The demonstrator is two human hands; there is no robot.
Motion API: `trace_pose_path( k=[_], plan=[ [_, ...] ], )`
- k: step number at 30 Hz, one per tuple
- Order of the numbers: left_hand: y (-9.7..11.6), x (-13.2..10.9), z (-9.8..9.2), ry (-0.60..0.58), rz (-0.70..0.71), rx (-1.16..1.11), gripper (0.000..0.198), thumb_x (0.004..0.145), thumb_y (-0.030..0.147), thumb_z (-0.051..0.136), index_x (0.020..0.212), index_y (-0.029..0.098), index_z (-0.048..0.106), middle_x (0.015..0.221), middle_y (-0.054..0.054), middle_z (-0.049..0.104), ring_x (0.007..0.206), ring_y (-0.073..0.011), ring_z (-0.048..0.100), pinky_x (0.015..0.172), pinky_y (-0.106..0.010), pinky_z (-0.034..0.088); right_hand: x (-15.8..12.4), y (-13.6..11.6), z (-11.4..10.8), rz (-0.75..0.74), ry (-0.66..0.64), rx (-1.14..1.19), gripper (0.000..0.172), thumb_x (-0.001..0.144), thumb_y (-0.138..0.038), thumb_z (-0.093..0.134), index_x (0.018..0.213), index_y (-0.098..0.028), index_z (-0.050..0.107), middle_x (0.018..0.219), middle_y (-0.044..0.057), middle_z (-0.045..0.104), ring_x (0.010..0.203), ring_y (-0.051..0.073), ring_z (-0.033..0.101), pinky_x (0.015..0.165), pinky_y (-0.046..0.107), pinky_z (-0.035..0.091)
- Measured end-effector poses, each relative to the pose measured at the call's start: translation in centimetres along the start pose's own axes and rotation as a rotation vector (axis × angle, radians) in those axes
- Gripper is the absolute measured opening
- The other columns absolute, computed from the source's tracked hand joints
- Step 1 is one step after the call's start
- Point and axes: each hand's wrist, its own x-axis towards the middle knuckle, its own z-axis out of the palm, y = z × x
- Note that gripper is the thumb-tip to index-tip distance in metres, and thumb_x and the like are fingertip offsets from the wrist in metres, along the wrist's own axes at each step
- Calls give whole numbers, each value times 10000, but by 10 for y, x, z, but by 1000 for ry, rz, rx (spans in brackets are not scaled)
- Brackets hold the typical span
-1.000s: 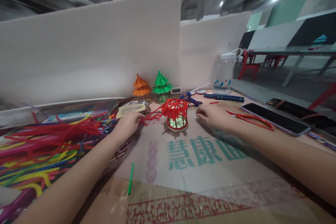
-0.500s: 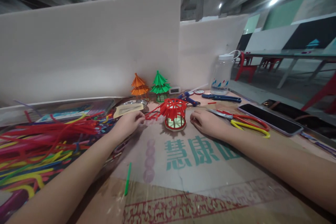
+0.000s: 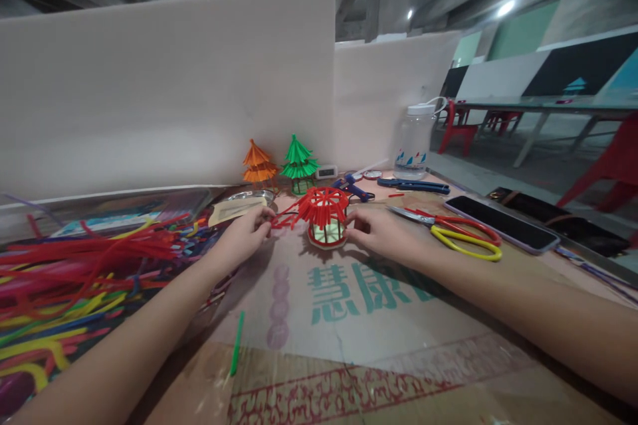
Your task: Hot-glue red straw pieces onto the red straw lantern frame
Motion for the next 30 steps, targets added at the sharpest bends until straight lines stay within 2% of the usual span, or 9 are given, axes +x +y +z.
trace_pose_path(
  k=[3,5,7,12,18,20,23,26,30],
  plan=[
    [7,-4,13,-36,43,9,336,881,264,437,1020,193,734,917,-54,760,869,-225,710,844,-345,563,6,-6,7,30,-57,96,158,907,-300,616,996,-199,700,813,34,727,697,194,628,605,281,416],
    [14,-9,26,-18,114,-20,347,907,254,441,1071,194,741,1111,-85,752,1076,-247,689,1007,-377,526,9,-8,12,25,-74,155,147,914,-230,566,973,-189,694,908,53,754,799,213,668,678,288,468],
    [23,-14,38,-15,194,-58,340,952,311,466,1143,194,722,1251,-108,709,1186,-264,647,1089,-406,484,10,-9,16,6,-84,197,179,918,-168,516,970,-192,686,1005,57,768,912,218,692,775,294,505],
    [35,-24,53,8,304,-137,437,916,430,643,1286,199,635,1332,-120,667,1240,-277,617,1116,-410,470,-2,-13,22,-27,-117,271,192,930,-171,509,1013,-207,678,1032,49,772,924,213,706,815,313,540],
    [24,-22,60,64,370,-206,453,900,430,678,1269,173,624,1309,-148,672,1225,-299,631,1107,-444,477,-10,-11,24,-68,-124,317,145,872,-156,564,981,-228,628,959,38,749,881,215,696,801,341,545],
    [23,-22,61,77,398,-201,466,892,418,690,1287,182,614,1322,-144,666,1250,-306,619,1120,-458,469,-11,-8,22,-75,-67,376,100,884,-184,551,968,-235,566,830,15,697,767,204,681,705,332,548],
    [24,-24,61,102,397,-154,406,903,375,668,1261,186,629,1296,-135,676,1218,-300,633,1092,-459,491,-13,-5,8,-105,156,358,39,931,-251,523,914,-243,488,757,-6,618,673,184,631,630,320,536],
    [27,-25,58,105,380,-94,360,903,347,650,1225,185,652,1259,-133,690,1185,-302,646,1055,-451,517,-16,-11,-15,-320,317,136,120,954,-304,587,1037,-223,558,972,65,679,891,222,662,834,402,565],
    [30,-26,56,123,389,-44,404,884,342,678,1259,194,648,1286,-127,692,1239,-316,627,1079,-455,503,-20,-30,-33,-642,269,-202,482,936,-407,690,1362,-241,538,1400,142,594,1340,312,523,1168,577,373]
  ],
)
